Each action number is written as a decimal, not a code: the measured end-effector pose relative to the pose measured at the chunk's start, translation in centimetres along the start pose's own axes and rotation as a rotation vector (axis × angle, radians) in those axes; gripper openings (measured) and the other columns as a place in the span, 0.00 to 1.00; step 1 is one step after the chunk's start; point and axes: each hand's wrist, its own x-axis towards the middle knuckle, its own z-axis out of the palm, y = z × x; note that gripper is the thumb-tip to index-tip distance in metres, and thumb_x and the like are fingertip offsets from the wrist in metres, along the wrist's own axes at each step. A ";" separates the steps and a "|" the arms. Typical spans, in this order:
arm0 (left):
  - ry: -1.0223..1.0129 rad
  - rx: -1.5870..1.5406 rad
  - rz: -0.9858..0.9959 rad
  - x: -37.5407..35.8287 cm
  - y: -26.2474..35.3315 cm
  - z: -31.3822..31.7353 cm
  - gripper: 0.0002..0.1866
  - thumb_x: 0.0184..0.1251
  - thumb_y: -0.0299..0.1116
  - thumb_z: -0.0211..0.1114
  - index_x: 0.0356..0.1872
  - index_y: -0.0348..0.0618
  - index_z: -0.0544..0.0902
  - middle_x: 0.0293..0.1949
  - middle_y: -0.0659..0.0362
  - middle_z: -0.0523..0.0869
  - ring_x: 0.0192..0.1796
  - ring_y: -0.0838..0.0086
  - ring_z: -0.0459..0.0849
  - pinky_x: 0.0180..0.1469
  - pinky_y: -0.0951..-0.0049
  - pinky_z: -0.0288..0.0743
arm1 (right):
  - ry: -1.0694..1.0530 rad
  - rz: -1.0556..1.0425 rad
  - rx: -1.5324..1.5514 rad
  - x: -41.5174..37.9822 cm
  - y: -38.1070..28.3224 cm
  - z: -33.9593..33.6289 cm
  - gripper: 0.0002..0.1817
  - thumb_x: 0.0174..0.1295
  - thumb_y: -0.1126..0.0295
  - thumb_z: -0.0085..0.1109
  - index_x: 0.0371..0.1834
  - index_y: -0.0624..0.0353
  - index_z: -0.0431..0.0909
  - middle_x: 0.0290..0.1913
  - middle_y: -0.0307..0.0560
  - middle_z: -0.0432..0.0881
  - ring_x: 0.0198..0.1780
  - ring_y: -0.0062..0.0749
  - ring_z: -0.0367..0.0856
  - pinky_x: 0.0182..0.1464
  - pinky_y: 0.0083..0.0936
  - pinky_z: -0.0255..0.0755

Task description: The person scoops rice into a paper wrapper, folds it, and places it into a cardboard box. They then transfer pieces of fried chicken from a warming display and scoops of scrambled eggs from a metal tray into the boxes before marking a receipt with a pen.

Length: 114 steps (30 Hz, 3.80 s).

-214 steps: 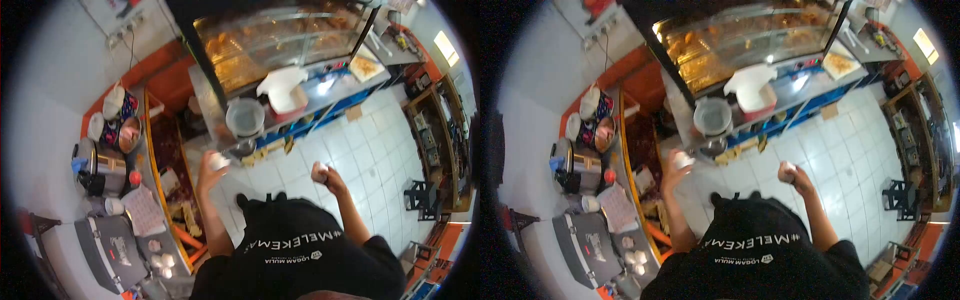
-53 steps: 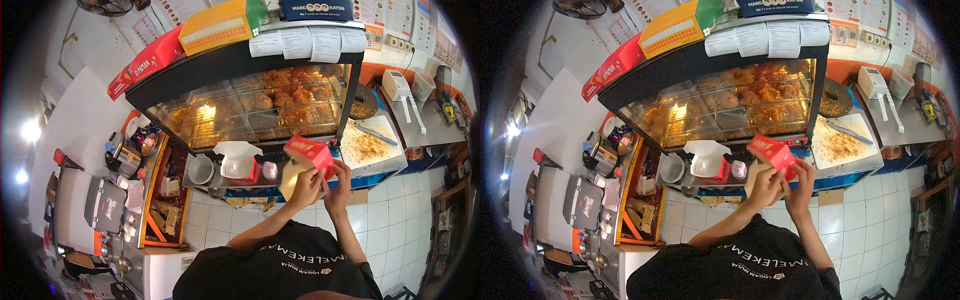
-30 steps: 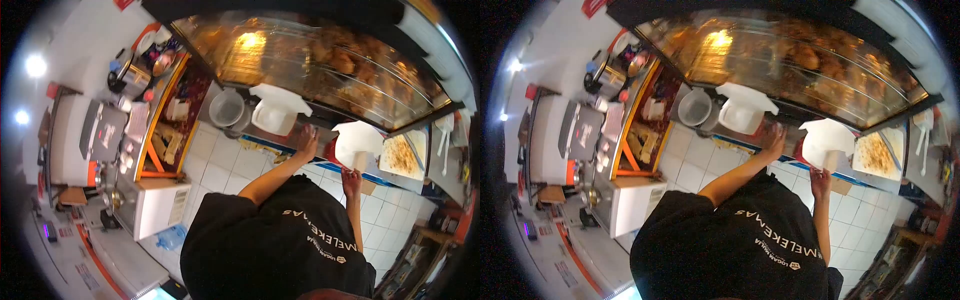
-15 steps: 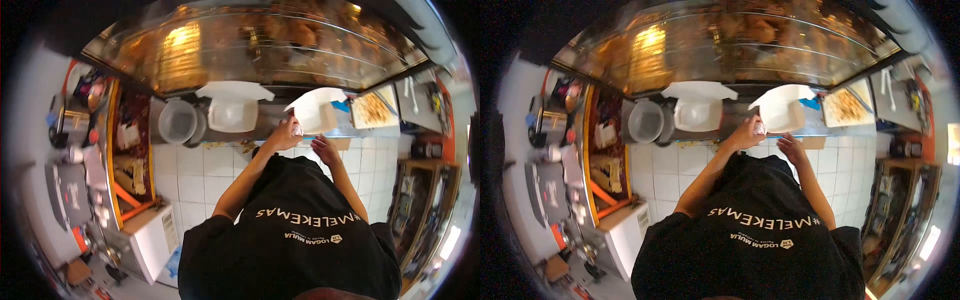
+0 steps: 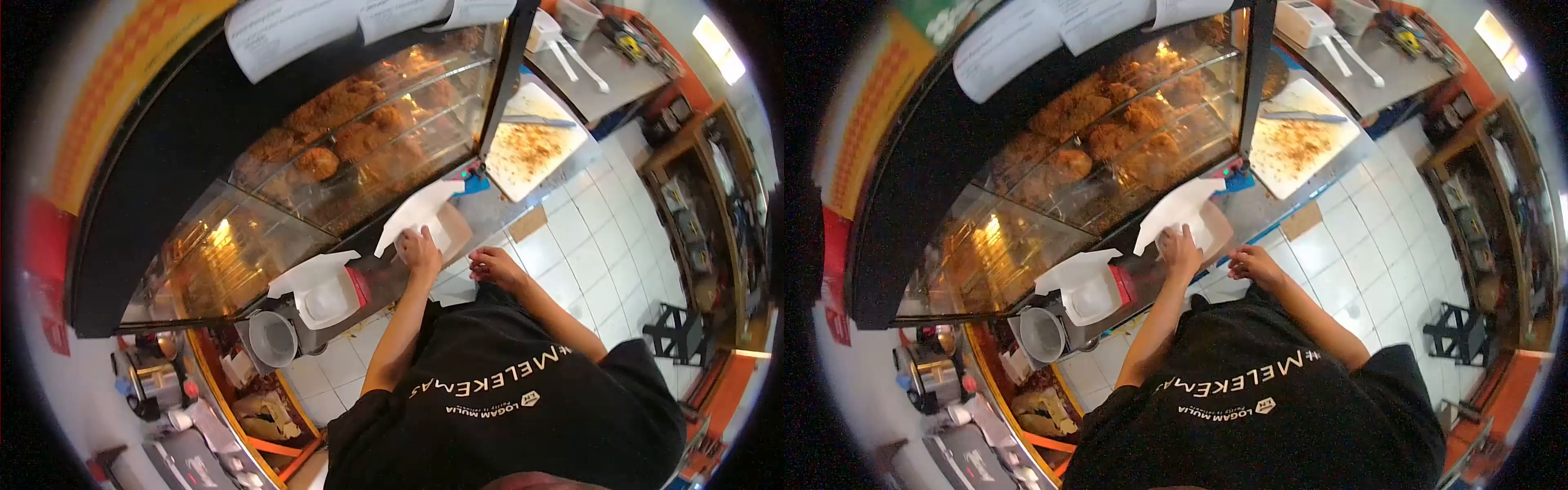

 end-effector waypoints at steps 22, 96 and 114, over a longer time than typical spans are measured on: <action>-0.400 -0.748 -1.044 -60.9 -0.6 33.9 0.17 0.55 0.41 0.67 0.42 0.43 0.85 0.51 0.50 0.82 0.53 0.57 0.81 0.52 0.57 0.77 | -1.345 0.081 -1.032 -3.4 -3.2 22.8 0.13 0.69 0.65 0.58 0.34 0.66 0.81 0.21 0.44 0.80 0.20 0.21 0.76 0.24 0.20 0.70; 1.665 0.573 -0.870 -104.5 -94.7 -55.4 0.08 0.53 0.27 0.66 0.32 0.35 0.86 0.28 0.40 0.84 0.37 0.48 0.84 0.42 0.49 0.78 | -1.462 -1.946 -0.352 -58.2 43.3 143.8 0.20 0.68 0.67 0.57 0.61 0.55 0.69 0.36 0.53 0.85 0.37 0.40 0.86 0.39 0.35 0.77; 1.003 -0.053 -0.536 -97.4 -76.1 -35.6 0.12 0.48 0.23 0.68 0.38 0.43 0.86 0.40 0.60 0.85 0.37 0.65 0.85 0.36 0.68 0.80 | -2.319 -1.337 -0.739 -35.6 40.5 118.8 0.59 0.36 0.52 0.82 0.72 0.63 0.58 0.73 0.59 0.57 0.74 0.55 0.55 0.73 0.49 0.48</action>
